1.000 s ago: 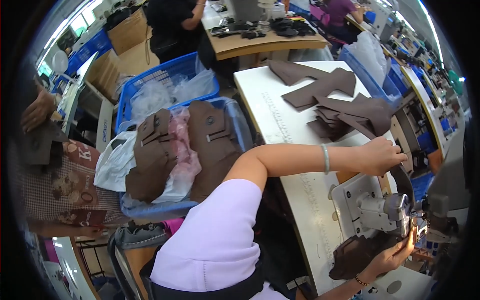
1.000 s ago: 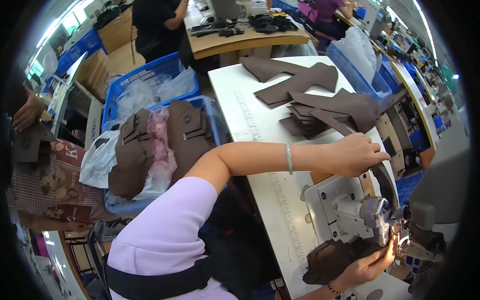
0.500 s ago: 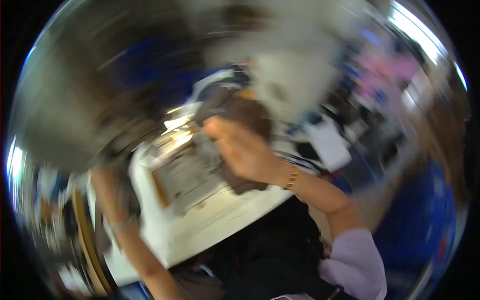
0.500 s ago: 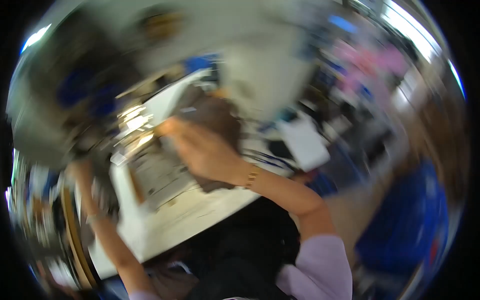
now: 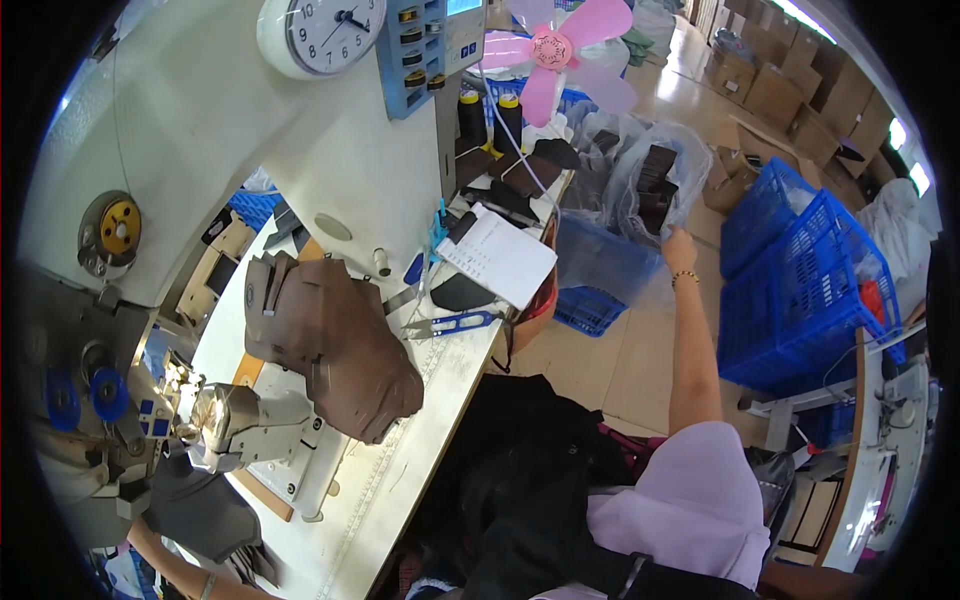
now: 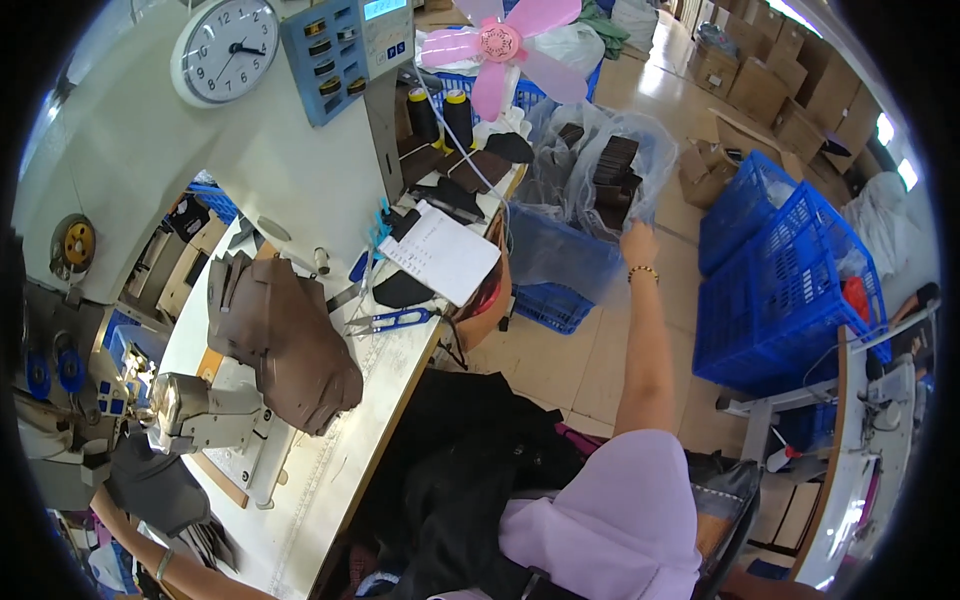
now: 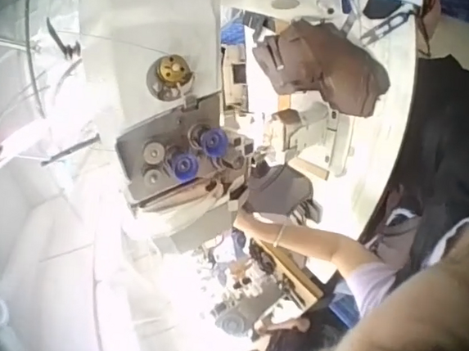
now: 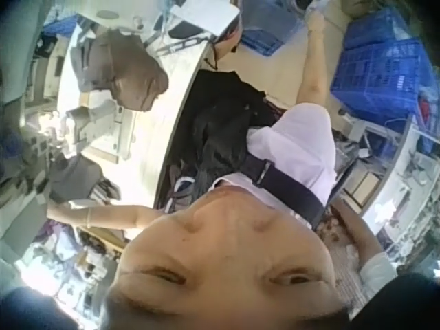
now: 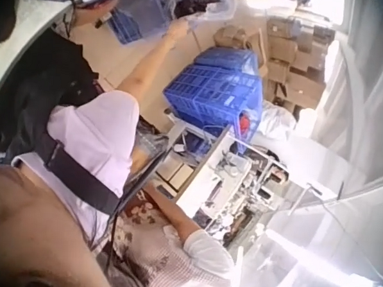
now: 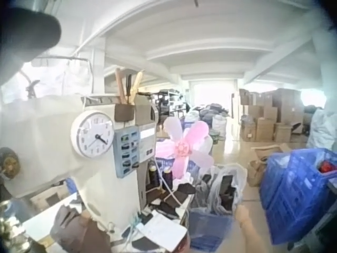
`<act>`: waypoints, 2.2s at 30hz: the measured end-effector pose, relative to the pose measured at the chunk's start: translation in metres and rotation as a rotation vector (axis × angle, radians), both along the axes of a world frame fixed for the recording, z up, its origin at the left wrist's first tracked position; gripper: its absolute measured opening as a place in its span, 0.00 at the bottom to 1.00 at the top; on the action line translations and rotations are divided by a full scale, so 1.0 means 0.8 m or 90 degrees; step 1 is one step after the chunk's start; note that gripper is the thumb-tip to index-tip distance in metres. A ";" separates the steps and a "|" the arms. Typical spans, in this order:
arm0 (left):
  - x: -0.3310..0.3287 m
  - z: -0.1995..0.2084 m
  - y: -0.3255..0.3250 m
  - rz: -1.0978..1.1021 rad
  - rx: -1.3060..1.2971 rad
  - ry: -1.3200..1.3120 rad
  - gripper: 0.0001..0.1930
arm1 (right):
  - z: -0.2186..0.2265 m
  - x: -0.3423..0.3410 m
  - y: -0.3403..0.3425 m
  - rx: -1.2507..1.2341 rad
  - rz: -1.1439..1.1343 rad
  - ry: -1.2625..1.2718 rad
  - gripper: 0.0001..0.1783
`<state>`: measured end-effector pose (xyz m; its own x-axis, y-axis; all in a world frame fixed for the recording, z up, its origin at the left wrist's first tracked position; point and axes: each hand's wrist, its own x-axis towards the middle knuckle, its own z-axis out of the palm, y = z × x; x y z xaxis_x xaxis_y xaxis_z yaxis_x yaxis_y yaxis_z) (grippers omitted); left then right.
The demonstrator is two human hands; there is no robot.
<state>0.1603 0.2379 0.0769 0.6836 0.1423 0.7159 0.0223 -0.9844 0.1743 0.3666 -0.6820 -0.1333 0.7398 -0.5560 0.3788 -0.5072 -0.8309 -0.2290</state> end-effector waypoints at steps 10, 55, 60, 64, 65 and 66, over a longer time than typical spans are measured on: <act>0.023 0.038 -0.089 -0.059 -0.353 0.072 0.15 | 0.035 0.145 0.122 0.094 0.216 0.323 0.19; -0.317 -0.107 -0.513 0.130 0.200 -0.091 0.14 | 0.141 -0.387 0.517 1.458 0.965 0.848 0.21; -0.287 -0.118 -0.534 -0.200 0.296 -0.216 0.12 | 0.163 -0.359 0.491 1.662 0.909 0.735 0.19; -0.255 -0.157 -0.550 -0.376 -0.245 -0.081 0.15 | 0.169 -0.333 0.478 1.733 0.976 0.536 0.22; -0.247 -0.155 -0.551 -0.368 -0.448 -0.066 0.18 | 0.170 -0.325 0.476 1.734 0.986 0.514 0.22; -0.236 -0.156 -0.547 -0.428 -0.638 -0.106 0.24 | 0.171 -0.318 0.474 1.726 1.011 0.495 0.22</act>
<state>-0.0285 -0.2001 -0.0477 0.7440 0.3347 0.5783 -0.5356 -0.2188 0.8157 0.1122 -0.3027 0.0033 0.3517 0.8713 0.3422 -0.7600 0.4792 -0.4391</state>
